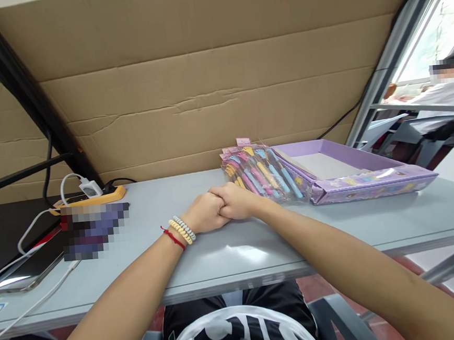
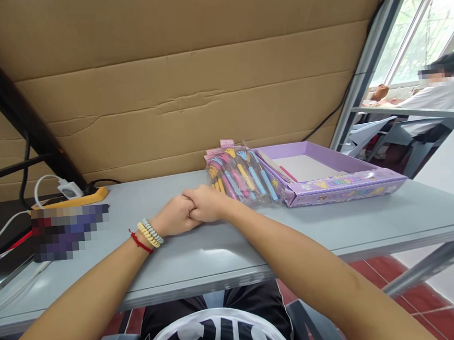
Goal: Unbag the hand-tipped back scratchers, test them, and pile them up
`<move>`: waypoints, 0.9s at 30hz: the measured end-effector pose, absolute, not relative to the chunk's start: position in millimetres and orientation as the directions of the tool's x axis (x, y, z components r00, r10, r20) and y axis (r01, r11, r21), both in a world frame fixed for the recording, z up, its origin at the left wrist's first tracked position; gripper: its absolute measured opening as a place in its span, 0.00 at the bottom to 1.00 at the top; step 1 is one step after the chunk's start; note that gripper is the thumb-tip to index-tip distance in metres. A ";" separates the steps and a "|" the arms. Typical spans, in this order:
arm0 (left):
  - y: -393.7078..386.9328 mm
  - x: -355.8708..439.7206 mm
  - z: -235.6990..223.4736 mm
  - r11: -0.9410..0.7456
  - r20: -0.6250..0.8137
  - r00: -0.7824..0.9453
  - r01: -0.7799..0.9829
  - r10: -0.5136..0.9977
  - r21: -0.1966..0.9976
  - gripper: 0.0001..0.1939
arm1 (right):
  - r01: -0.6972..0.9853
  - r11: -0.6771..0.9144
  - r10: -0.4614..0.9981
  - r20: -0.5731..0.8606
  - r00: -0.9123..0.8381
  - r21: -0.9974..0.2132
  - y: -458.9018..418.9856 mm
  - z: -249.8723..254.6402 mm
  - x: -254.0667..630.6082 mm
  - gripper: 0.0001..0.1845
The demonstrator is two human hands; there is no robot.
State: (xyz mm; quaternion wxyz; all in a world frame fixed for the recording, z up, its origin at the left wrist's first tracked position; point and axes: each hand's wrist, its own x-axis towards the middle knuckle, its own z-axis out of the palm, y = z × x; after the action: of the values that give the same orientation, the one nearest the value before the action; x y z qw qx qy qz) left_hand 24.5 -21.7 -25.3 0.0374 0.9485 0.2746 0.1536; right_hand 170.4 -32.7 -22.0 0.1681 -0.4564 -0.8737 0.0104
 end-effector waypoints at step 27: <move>-25.0 24.9 -25.0 -0.852 0.175 0.833 0.512 0.524 0.113 0.14 | 0.808 0.583 0.802 0.219 -0.555 -0.084 -38.4 -14.7 174.5 0.11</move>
State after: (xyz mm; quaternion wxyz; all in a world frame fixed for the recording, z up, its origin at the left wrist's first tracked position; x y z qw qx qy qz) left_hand 24.9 -25.0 -25.0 0.0305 0.9570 0.2707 0.1001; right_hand 174.5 -38.4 -14.7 0.1177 -0.4565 -0.8818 -0.0130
